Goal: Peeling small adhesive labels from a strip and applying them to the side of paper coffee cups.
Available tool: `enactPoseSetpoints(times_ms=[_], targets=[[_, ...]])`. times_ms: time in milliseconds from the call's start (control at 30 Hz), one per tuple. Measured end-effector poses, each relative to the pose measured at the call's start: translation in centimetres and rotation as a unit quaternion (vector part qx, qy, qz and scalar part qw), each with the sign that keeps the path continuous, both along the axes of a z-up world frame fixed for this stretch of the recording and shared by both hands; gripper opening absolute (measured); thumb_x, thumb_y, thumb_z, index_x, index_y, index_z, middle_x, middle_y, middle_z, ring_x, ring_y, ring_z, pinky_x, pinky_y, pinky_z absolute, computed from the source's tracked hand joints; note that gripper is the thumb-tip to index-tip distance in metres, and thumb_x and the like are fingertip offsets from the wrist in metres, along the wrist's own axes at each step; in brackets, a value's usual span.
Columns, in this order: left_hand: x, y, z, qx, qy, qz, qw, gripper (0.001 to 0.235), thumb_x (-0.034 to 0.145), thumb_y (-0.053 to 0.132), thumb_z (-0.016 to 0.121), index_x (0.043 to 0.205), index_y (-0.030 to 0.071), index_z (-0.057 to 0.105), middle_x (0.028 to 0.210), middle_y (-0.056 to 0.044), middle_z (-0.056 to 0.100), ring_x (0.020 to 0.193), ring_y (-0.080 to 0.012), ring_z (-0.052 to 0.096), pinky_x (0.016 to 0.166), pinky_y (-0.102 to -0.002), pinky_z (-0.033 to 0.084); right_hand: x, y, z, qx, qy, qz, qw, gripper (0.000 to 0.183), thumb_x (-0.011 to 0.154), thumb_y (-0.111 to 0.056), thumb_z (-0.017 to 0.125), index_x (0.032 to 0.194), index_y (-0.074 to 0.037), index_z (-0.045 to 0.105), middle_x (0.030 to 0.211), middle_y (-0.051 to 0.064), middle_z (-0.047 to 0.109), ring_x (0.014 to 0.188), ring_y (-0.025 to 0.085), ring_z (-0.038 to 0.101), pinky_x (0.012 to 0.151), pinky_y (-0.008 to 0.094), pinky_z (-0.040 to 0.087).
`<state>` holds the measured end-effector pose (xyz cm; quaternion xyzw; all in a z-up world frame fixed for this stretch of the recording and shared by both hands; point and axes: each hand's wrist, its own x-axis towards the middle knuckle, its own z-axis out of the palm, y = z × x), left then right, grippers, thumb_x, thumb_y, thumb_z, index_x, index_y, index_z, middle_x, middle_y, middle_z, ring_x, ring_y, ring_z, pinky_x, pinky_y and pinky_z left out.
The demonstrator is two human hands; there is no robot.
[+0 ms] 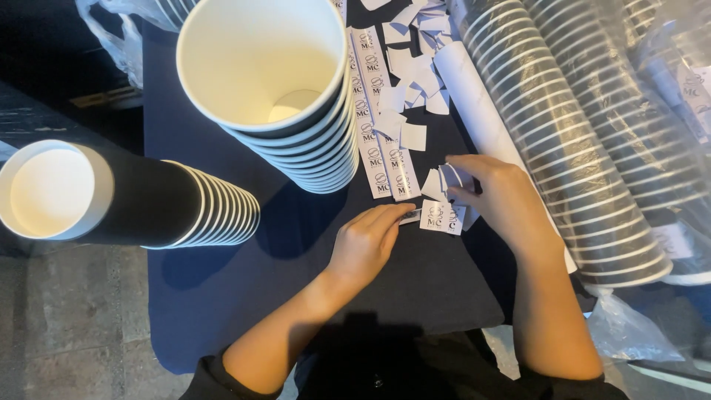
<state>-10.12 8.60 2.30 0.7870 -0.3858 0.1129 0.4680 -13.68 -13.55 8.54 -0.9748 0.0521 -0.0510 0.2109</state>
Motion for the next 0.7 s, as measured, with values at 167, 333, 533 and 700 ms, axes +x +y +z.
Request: enactPoseSetpoints(times_ms=[167, 333, 533, 700], targets=[[0.0, 0.1, -0.3, 0.006, 0.001, -0.007, 1.000, 0.022, 0.097, -0.005, 0.067, 0.115, 0.005, 0.077, 0.100, -0.013, 0.079, 0.095, -0.0283, 0.078, 0.079, -0.032, 0.064, 0.0, -1.2, -2.4, -0.050, -0.009, 0.002, 0.999, 0.024, 0.099, -0.010, 0.071, 0.122, -0.015, 0.077, 0.105, 0.007, 0.081, 0.103, 0.031, 0.075, 0.083, 0.039, 0.061], [0.1, 0.2, -0.4, 0.006, -0.004, -0.008, 1.000, 0.022, 0.098, -0.004, 0.066, 0.115, 0.005, 0.076, 0.099, -0.012, 0.079, 0.093, -0.0282, 0.077, 0.079, -0.032, 0.064, 0.1, -0.7, 0.0, 0.038, 0.033, 0.038, 0.998, 0.029, 0.089, -0.011, 0.080, 0.117, -0.003, 0.076, 0.118, 0.018, 0.076, 0.105, 0.041, 0.074, 0.086, 0.045, 0.060], [0.1, 0.2, -0.4, -0.001, -0.002, -0.011, 1.000, 0.023, 0.097, -0.006, 0.065, 0.115, 0.004, 0.076, 0.100, -0.014, 0.078, 0.094, -0.0301, 0.077, 0.079, -0.034, 0.064, 0.0, -1.3, -0.8, 0.074, 0.025, 0.044, 0.996, 0.035, 0.076, -0.010, 0.090, 0.107, -0.001, 0.077, 0.116, 0.019, 0.071, 0.100, 0.044, 0.073, 0.086, 0.049, 0.060], [0.1, 0.4, -0.4, 0.001, -0.001, -0.009, 1.000, 0.024, 0.098, -0.006, 0.064, 0.116, 0.004, 0.076, 0.099, -0.012, 0.078, 0.093, -0.0282, 0.077, 0.080, -0.032, 0.063, -0.1, -1.5, -0.5, 0.106, 0.023, 0.013, 0.994, 0.029, 0.080, -0.009, 0.089, 0.104, -0.002, 0.074, 0.094, 0.018, 0.068, 0.091, 0.042, 0.074, 0.079, 0.046, 0.060]])
